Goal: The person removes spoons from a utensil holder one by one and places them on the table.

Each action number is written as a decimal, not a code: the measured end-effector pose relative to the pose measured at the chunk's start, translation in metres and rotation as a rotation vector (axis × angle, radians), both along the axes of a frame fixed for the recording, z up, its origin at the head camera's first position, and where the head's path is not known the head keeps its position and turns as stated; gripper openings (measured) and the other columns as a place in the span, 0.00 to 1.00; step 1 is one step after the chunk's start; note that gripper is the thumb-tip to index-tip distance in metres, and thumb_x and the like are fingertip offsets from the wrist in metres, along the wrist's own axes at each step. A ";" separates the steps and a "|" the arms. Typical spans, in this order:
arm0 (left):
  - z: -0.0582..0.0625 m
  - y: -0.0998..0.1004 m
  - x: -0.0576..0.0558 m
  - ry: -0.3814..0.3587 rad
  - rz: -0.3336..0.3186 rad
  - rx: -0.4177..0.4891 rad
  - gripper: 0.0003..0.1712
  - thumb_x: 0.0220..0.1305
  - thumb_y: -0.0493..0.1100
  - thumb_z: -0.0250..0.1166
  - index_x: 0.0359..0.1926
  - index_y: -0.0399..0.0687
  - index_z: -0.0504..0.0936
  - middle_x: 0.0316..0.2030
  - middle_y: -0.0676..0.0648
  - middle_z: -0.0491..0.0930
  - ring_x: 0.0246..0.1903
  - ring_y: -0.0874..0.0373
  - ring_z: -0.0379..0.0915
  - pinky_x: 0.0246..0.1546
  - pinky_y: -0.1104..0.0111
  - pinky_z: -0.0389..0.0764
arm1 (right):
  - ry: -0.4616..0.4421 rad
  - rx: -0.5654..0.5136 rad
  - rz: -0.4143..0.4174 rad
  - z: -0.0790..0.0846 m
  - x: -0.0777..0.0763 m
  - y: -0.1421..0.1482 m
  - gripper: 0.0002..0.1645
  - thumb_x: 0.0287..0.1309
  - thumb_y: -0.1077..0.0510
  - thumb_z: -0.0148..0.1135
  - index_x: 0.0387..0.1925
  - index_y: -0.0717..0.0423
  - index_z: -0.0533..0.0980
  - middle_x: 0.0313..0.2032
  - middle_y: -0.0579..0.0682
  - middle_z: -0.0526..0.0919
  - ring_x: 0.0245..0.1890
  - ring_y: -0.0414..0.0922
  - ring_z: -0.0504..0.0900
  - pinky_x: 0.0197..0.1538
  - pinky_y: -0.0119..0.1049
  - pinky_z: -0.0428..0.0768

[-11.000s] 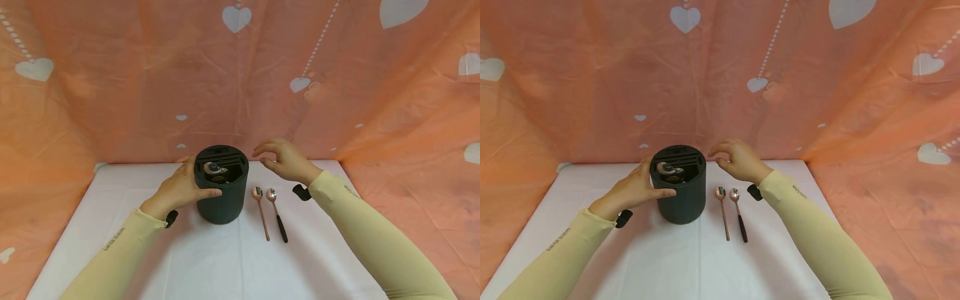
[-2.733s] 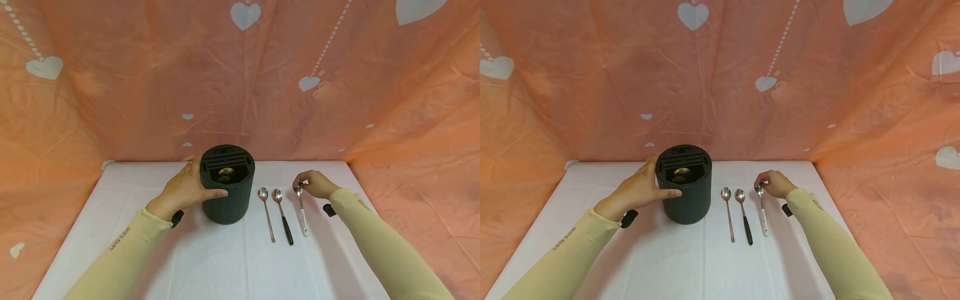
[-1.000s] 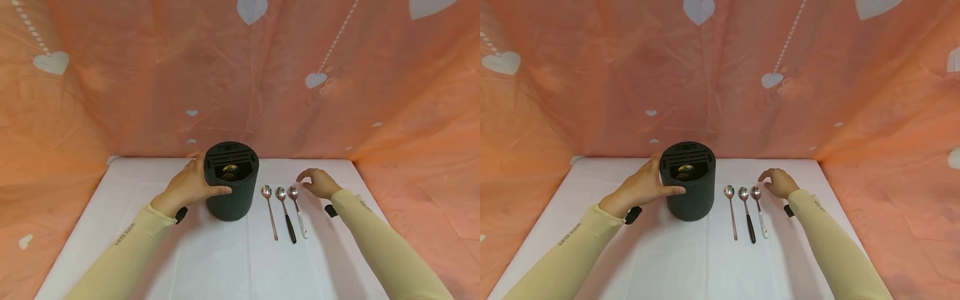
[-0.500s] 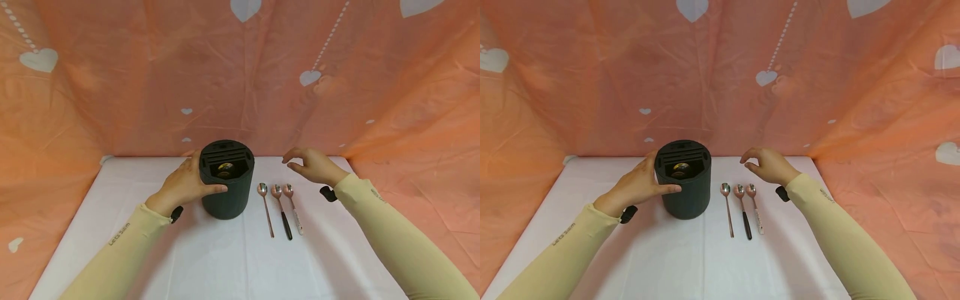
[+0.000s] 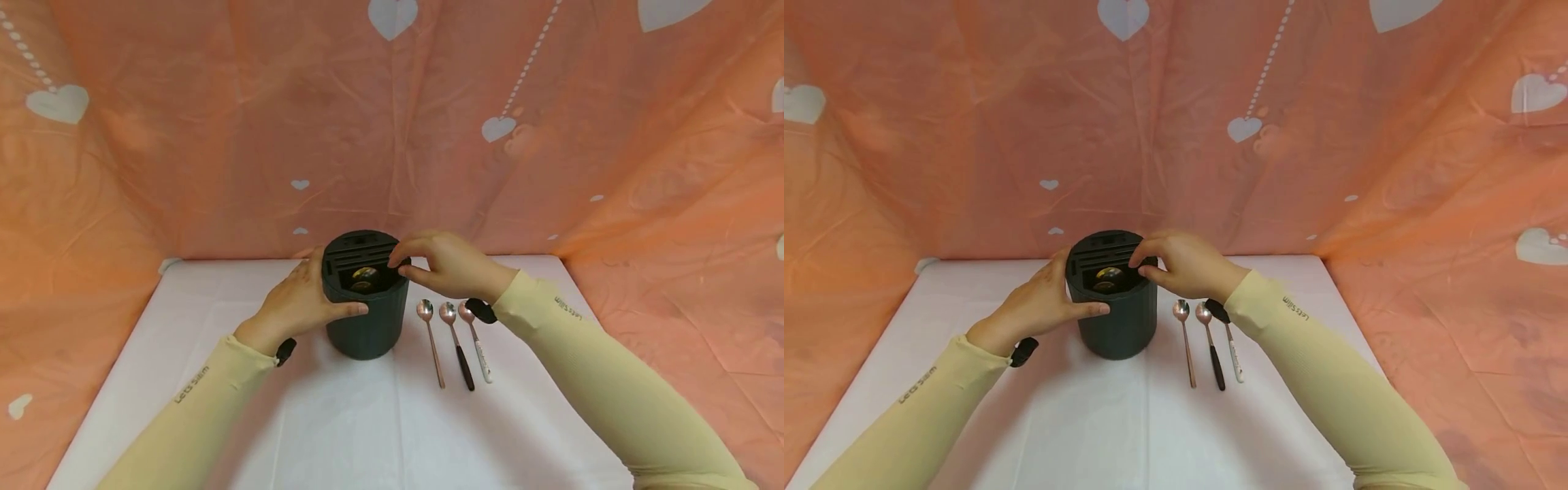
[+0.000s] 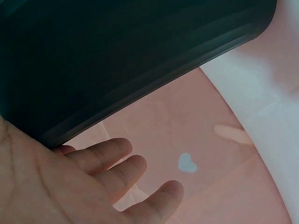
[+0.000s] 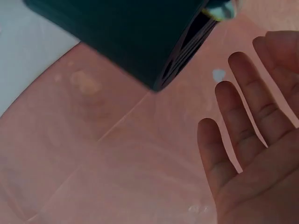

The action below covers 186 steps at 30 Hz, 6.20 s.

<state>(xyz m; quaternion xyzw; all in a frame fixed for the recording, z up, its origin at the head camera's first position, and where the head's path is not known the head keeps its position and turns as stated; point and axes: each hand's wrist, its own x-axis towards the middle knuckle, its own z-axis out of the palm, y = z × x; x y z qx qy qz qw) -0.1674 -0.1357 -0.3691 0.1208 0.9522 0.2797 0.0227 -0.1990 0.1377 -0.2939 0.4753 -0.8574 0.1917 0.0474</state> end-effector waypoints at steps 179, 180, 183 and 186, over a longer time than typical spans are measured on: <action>-0.007 0.000 -0.007 -0.035 0.024 -0.018 0.84 0.34 0.89 0.62 0.79 0.44 0.37 0.75 0.34 0.51 0.70 0.37 0.55 0.61 0.42 0.65 | 0.380 -0.420 -0.040 0.030 -0.013 0.000 0.17 0.55 0.72 0.69 0.46 0.55 0.86 0.42 0.51 0.83 0.42 0.45 0.83 0.45 0.40 0.80; -0.007 0.000 -0.007 -0.033 0.025 -0.020 0.84 0.34 0.89 0.62 0.79 0.44 0.37 0.75 0.34 0.51 0.70 0.37 0.55 0.61 0.43 0.66 | 0.379 -0.435 -0.041 0.033 -0.013 0.004 0.17 0.55 0.72 0.69 0.46 0.56 0.86 0.42 0.51 0.84 0.43 0.45 0.83 0.46 0.39 0.80; -0.007 0.000 -0.007 -0.018 0.023 -0.017 0.83 0.34 0.88 0.63 0.79 0.44 0.39 0.74 0.35 0.52 0.69 0.38 0.56 0.61 0.43 0.66 | 0.374 -0.486 -0.049 0.040 -0.011 0.018 0.16 0.55 0.73 0.69 0.44 0.57 0.86 0.42 0.50 0.85 0.44 0.45 0.83 0.48 0.35 0.79; -0.007 0.000 -0.007 0.001 0.019 -0.008 0.82 0.34 0.88 0.64 0.78 0.44 0.42 0.73 0.35 0.55 0.69 0.39 0.58 0.60 0.44 0.67 | 0.341 -0.544 -0.084 0.045 -0.009 0.033 0.16 0.54 0.75 0.68 0.43 0.59 0.86 0.42 0.49 0.86 0.44 0.44 0.82 0.49 0.33 0.77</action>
